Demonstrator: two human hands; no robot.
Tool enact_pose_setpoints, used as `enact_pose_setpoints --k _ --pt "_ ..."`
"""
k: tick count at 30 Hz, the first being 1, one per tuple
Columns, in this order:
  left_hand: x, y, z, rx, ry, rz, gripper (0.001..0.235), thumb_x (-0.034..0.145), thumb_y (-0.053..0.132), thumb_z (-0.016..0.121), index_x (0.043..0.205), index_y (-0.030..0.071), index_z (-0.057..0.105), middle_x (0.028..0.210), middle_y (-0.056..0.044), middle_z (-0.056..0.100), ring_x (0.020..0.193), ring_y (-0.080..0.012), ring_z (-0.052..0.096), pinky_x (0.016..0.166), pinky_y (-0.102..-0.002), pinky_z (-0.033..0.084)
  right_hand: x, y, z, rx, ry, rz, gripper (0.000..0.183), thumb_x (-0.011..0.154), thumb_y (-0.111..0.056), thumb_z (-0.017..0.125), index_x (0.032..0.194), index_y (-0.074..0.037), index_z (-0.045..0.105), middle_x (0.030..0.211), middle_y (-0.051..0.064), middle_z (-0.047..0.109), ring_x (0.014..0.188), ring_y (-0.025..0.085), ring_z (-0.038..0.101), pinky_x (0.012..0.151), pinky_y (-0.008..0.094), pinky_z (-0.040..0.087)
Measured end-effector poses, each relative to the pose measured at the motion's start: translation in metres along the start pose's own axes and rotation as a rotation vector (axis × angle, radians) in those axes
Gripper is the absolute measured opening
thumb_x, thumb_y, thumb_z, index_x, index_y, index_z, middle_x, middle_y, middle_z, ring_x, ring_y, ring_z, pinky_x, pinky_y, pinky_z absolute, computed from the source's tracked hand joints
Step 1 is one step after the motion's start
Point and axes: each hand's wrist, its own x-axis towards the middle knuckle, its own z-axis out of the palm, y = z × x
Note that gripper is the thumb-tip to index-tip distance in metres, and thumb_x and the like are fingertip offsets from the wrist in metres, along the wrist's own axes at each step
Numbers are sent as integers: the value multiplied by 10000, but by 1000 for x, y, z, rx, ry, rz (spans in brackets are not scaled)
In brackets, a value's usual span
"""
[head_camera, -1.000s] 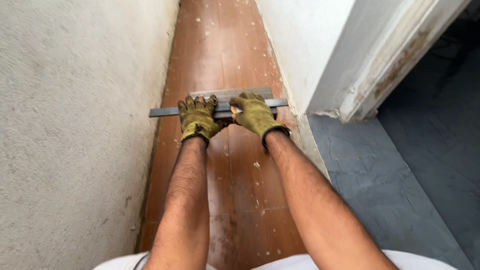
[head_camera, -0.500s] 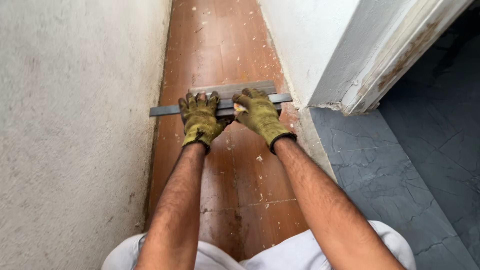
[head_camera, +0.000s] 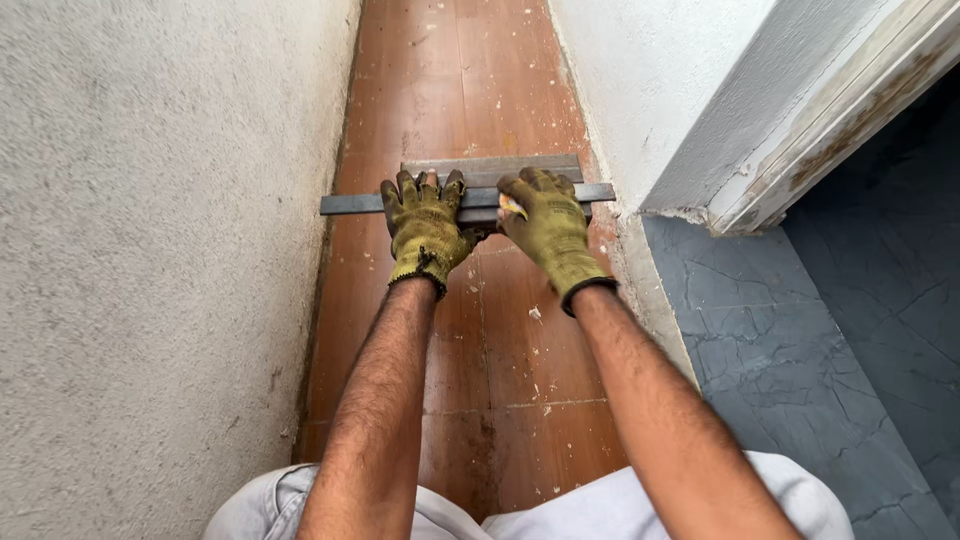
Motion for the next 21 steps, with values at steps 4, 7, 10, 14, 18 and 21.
enact_pose_setpoints --k 4,7,10,14,18,21 --pt "5 0 6 86 38 0 877 905 703 468 1628 342 131 1694 -46 170 1543 -405 55 1202 -630 -49 4 -12 11 -135 -105 -274 457 904 -364 742 1344 -301 631 1585 63 425 1502 265 310 1275 426 131" --pt "6 -1 10 77 -66 7 934 916 782 432 1643 297 101 1713 -73 128 1562 -411 32 1214 -626 -68 2 -17 19 -93 -45 -209 508 881 -350 736 1372 -299 619 1588 61 427 1493 273 304 1266 424 133" --pt "10 -2 7 33 -31 15 799 965 689 373 1611 339 58 1695 -58 71 1529 -431 -4 1182 -675 -105 0 -19 24 -65 96 -155 528 886 -263 752 1396 -263 614 1575 94 446 1486 312 310 1252 436 148" --pt "0 0 4 63 -5 0 891 915 742 477 1623 323 137 1702 -51 154 1559 -393 48 1223 -615 -61 -11 -19 23 10 69 -78 521 890 -252 765 1386 -245 604 1555 61 499 1492 299 366 1255 403 244" --pt "-6 -2 -12 6 2 -4 973 865 797 538 1628 313 178 1698 -64 189 1560 -404 63 1230 -603 -39 -3 -20 9 -88 24 7 501 852 -267 780 1328 -299 627 1557 81 450 1476 265 350 1256 423 188" --pt "-10 -2 -12 -1 -1 -5 985 843 783 583 1622 317 201 1693 -62 203 1559 -398 54 1229 -597 -38 -5 -9 5 -60 35 -162 495 881 -278 762 1354 -288 619 1543 57 492 1473 257 377 1271 433 187"
